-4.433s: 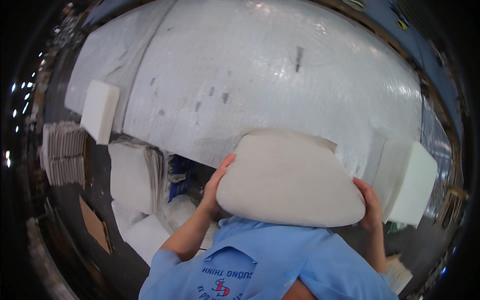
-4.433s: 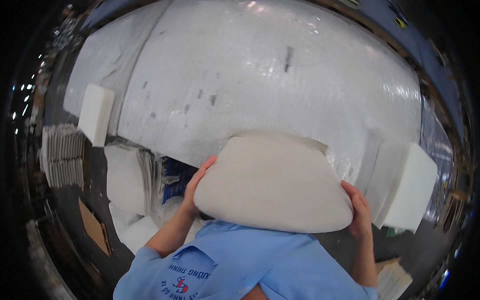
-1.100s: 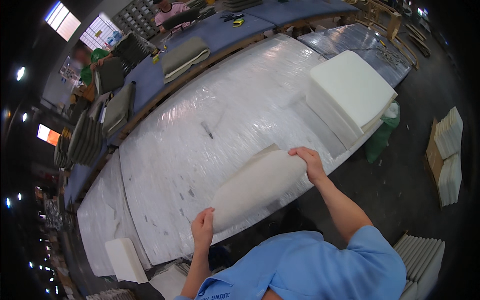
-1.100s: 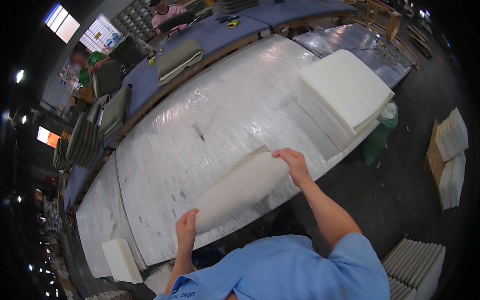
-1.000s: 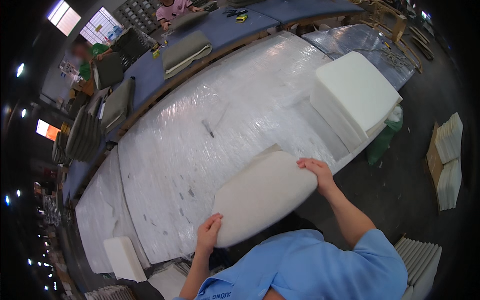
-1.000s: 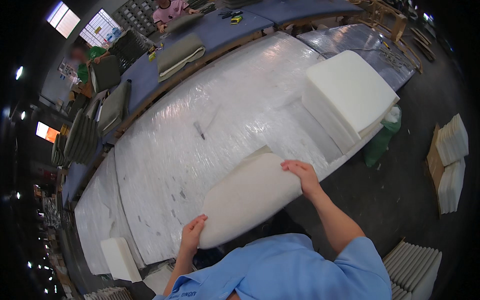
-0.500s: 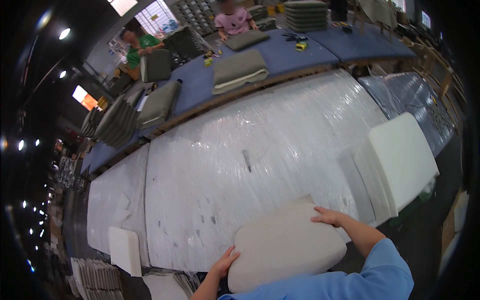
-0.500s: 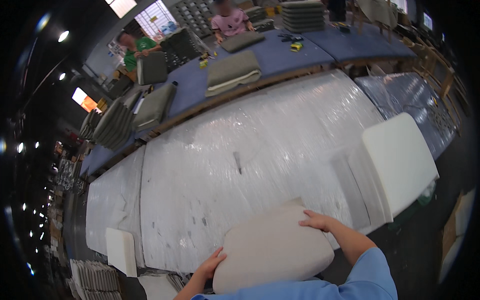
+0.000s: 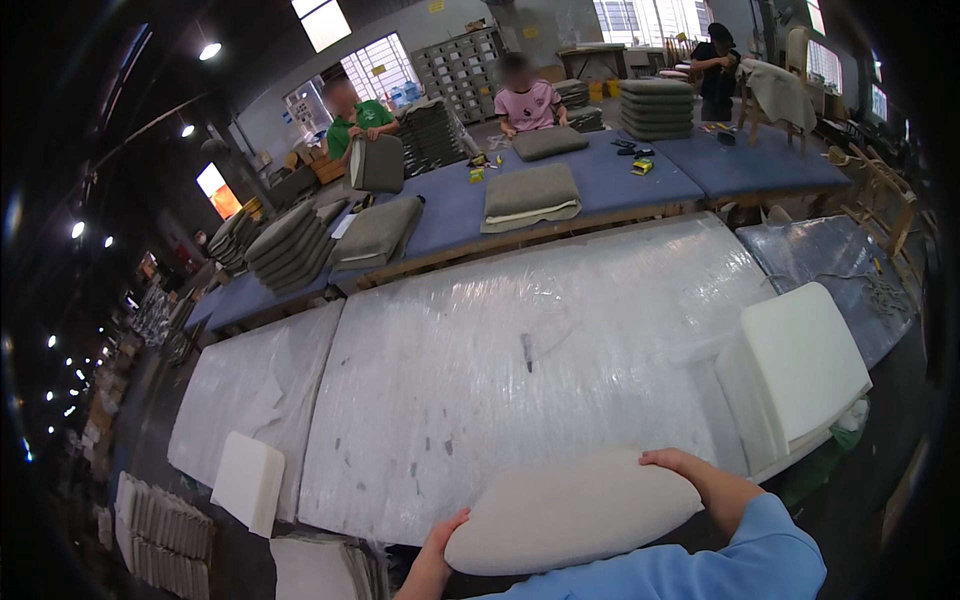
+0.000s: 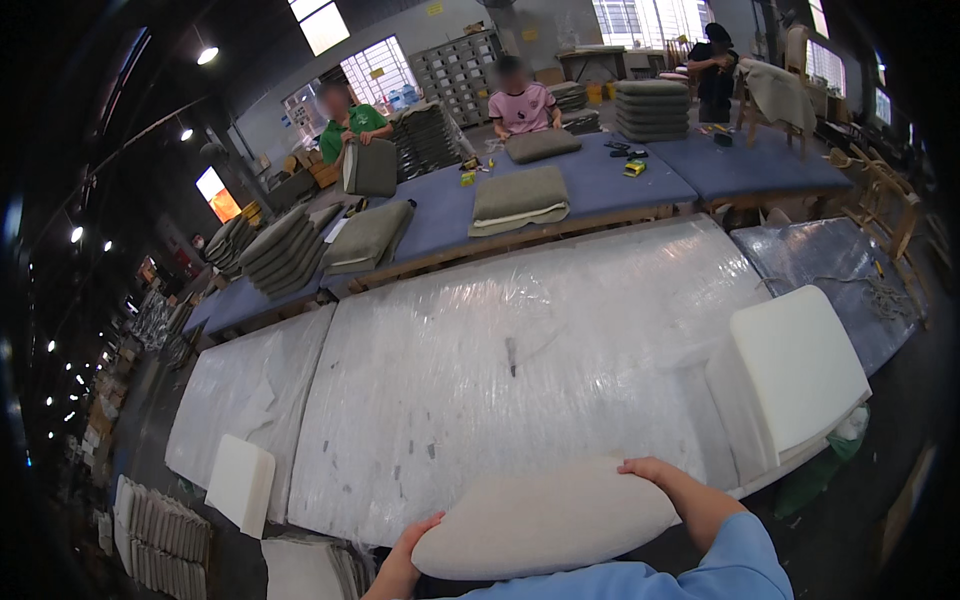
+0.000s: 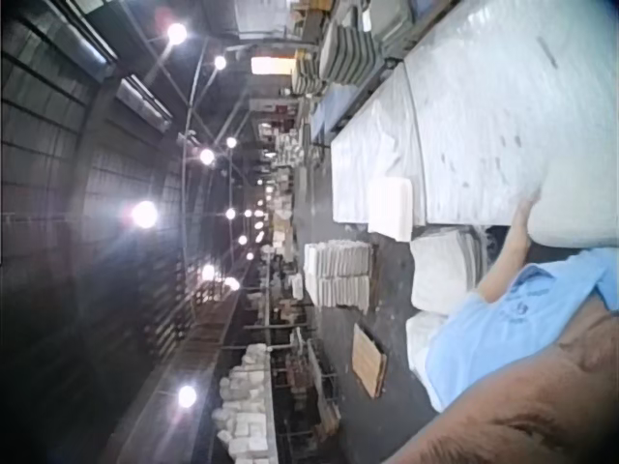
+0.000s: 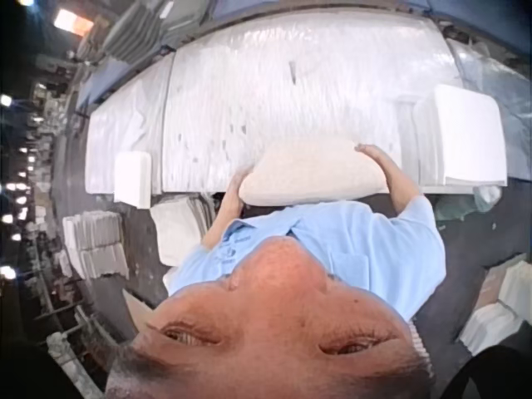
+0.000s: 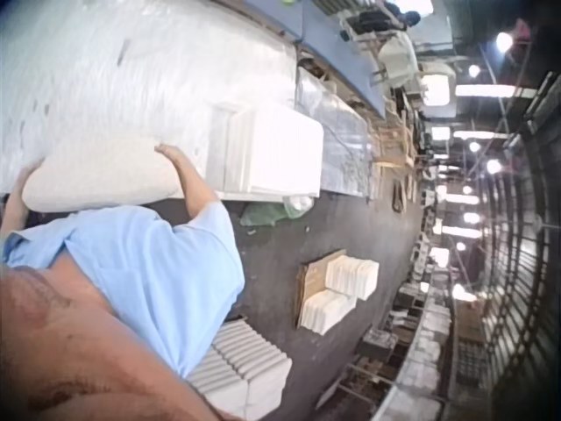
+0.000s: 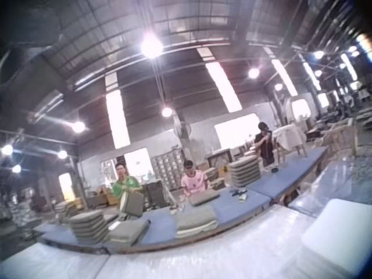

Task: The person inserts a foam cushion into a fabric cover, smooths the cover, and places the finished cushion on a table. They then handle a white foam block and a thin white sheet, arranging them on the work surface.

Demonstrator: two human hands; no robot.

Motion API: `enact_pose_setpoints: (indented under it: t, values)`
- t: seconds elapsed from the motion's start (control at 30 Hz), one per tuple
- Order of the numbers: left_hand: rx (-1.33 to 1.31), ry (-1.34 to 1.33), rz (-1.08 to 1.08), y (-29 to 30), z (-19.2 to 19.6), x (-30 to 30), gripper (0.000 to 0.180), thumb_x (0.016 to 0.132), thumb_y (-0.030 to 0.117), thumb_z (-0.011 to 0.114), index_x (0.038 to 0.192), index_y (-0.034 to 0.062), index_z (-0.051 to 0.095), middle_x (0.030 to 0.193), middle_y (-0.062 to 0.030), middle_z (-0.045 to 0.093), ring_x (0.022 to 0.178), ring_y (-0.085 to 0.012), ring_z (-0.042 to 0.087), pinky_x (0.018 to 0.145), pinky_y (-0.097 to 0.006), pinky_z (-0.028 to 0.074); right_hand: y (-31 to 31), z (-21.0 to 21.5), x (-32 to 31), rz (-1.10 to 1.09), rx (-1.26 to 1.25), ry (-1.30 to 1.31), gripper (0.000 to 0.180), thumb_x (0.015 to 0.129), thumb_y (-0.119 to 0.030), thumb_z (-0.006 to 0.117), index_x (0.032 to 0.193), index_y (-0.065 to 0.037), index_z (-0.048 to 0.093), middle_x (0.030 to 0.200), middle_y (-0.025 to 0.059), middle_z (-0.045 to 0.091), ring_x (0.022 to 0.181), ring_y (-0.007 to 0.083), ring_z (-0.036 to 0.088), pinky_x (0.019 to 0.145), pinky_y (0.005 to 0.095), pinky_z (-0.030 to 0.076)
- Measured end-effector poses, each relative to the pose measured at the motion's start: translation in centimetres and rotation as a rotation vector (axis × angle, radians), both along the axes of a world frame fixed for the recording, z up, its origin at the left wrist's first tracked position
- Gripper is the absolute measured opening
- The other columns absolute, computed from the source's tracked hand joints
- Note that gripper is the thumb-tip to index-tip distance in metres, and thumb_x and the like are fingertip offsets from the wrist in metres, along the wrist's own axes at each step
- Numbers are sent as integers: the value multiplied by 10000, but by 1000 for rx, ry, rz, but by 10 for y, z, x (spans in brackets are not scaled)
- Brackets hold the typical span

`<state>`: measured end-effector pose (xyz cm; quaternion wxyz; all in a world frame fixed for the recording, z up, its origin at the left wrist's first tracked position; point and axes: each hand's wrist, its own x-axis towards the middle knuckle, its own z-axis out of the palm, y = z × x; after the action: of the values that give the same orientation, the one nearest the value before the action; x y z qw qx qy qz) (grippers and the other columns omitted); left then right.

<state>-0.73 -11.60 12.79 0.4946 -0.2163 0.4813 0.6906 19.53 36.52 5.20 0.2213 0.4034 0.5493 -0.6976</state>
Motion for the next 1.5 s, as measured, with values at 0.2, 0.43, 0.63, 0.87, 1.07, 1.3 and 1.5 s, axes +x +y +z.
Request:
enact_pose_setpoints:
  t: [0.2,0.43,0.63,0.87,1.07,1.3,1.5]
  values:
    - [8,-55,-98,-10,-24,35,627,996,167,610,1555,84,337,1424,-145,563,1231,-285,613,1006,-450,531,-11,-24,28,573,363,-65,653,966,-402,593,1513,-72,460,1487,176,527,1326,321,541,1113,415,428]
    - [-52,-44,-339,11,-24,20,672,989,166,634,1574,103,309,1493,-126,501,1272,-277,588,1019,-458,531,-28,-7,-50,1139,847,-136,766,889,-562,595,1494,-103,492,1534,170,467,1397,355,447,1151,454,377]
    - [-277,51,-502,18,-35,19,732,993,243,657,1612,168,273,1535,-116,459,1362,-236,482,1089,-403,449,-112,-15,-108,943,1094,-93,616,883,-364,668,1418,-93,531,1529,208,392,1397,412,403,1117,560,366]
    - [-315,99,-561,13,-46,25,774,983,348,669,1621,187,262,1584,-155,385,1405,-281,413,1134,-411,378,-126,-32,-103,1084,1126,-20,468,919,-228,591,1365,-91,544,1456,184,470,1311,359,474,1064,598,343]
    - [-300,217,-624,14,-55,24,755,997,348,644,1622,186,254,1594,-155,370,1421,-281,393,1130,-413,384,-119,-27,-100,857,1164,62,365,925,-207,576,1274,-111,620,1174,171,683,1223,319,578,1053,585,354]
    - [-467,519,-875,32,-59,18,684,1027,386,544,1612,162,268,1616,-198,325,1456,-329,363,1151,-444,372,-110,-4,-108,1130,1006,-27,342,899,-173,622,1229,-96,665,1203,169,687,1198,346,610,1058,606,367]
    - [-1021,1018,-1429,82,-63,10,640,991,319,550,1570,159,330,1554,-240,382,1392,-398,454,1108,-521,411,-121,-2,-114,1071,1165,93,247,899,-142,620,1094,-74,755,1187,153,715,1178,331,647,1006,558,454]
